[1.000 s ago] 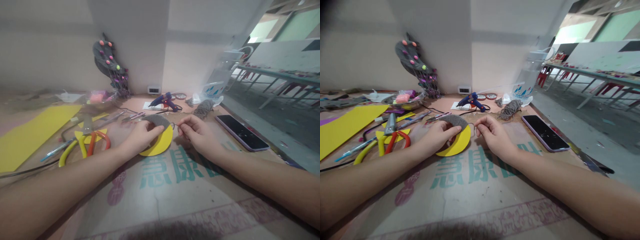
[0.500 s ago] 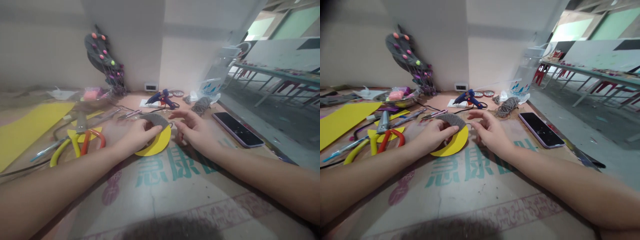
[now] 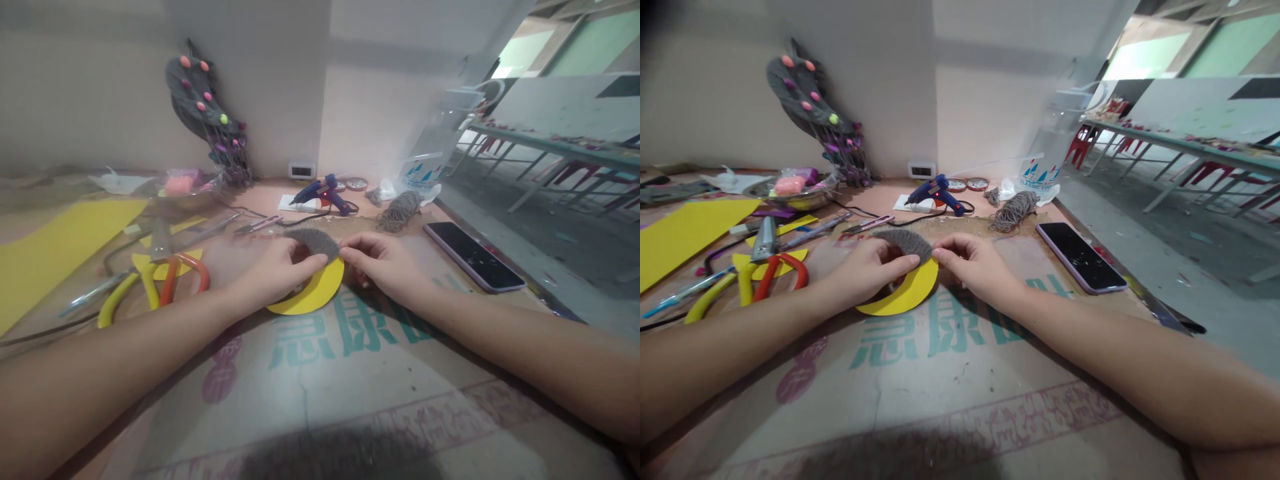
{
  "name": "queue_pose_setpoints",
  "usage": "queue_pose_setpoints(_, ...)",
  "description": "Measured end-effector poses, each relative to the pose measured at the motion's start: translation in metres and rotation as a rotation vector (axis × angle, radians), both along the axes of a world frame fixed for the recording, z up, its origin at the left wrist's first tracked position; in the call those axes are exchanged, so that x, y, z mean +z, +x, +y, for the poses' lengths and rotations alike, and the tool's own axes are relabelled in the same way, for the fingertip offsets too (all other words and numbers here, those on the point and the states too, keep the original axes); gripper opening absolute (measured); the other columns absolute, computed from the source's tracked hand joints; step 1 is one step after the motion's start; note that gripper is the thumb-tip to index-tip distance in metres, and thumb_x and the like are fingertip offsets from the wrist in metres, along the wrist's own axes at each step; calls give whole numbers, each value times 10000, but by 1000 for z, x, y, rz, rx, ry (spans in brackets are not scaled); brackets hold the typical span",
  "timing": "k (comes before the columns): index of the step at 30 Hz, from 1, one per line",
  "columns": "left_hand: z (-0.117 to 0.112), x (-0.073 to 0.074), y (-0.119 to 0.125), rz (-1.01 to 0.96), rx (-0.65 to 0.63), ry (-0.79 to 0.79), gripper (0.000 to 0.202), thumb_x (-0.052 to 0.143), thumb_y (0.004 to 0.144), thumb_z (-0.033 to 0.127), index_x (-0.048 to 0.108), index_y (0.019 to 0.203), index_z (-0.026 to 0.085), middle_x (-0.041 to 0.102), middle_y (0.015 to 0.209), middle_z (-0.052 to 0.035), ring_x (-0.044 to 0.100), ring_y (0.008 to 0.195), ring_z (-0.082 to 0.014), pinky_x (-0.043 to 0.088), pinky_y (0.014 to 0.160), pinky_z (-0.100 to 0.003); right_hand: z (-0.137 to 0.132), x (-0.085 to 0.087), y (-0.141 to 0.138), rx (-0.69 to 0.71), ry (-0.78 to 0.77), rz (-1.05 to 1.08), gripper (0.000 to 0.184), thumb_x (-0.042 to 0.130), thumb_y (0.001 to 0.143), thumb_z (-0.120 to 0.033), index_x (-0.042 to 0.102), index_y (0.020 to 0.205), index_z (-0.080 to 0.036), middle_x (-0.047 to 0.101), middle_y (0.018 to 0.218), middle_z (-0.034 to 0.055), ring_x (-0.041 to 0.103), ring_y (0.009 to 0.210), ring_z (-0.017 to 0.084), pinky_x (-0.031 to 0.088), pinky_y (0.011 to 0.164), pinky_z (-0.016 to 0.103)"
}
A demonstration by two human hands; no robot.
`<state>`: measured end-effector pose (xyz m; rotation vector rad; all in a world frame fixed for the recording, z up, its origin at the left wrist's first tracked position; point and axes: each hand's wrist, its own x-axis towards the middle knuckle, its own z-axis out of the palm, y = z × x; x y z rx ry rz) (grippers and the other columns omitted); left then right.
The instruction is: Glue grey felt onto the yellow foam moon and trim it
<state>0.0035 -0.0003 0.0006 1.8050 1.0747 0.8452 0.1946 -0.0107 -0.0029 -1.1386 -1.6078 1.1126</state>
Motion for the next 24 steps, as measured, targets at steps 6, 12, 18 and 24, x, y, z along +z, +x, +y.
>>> queue_pose_setpoints(6,4,-3,0,-52,-14,-12,230,597,806,372,652,880,162,609,652,9,477,508,-96,334,466,-194,-2,3,-1,11,-19,13,239,626,795,-422,629,831,-185,513,580,-47,407,422,64,326,368,198)
queue_pose_setpoints(12,4,-5,-1,-79,19,0,324,576,820,477,611,793,155,551,601,26,463,496,-94,324,441,-202,-2,7,1,-146,103,37,264,575,836,-446,540,994,-237,517,695,-41,434,457,79,350,404,222)
queue_pose_setpoints(18,4,-2,0,-168,140,57,336,571,821,495,547,765,164,538,630,33,490,549,-100,362,491,-208,-8,8,1,-110,206,-148,192,615,814,-384,514,800,-221,559,707,-7,529,593,123,435,520,246)
queue_pose_setpoints(24,2,-1,-1,-148,68,154,328,577,826,475,592,805,147,567,720,2,503,641,-117,396,590,-230,-8,1,-4,-6,163,-223,199,614,806,-394,530,789,-214,592,712,8,549,620,147,438,560,277)
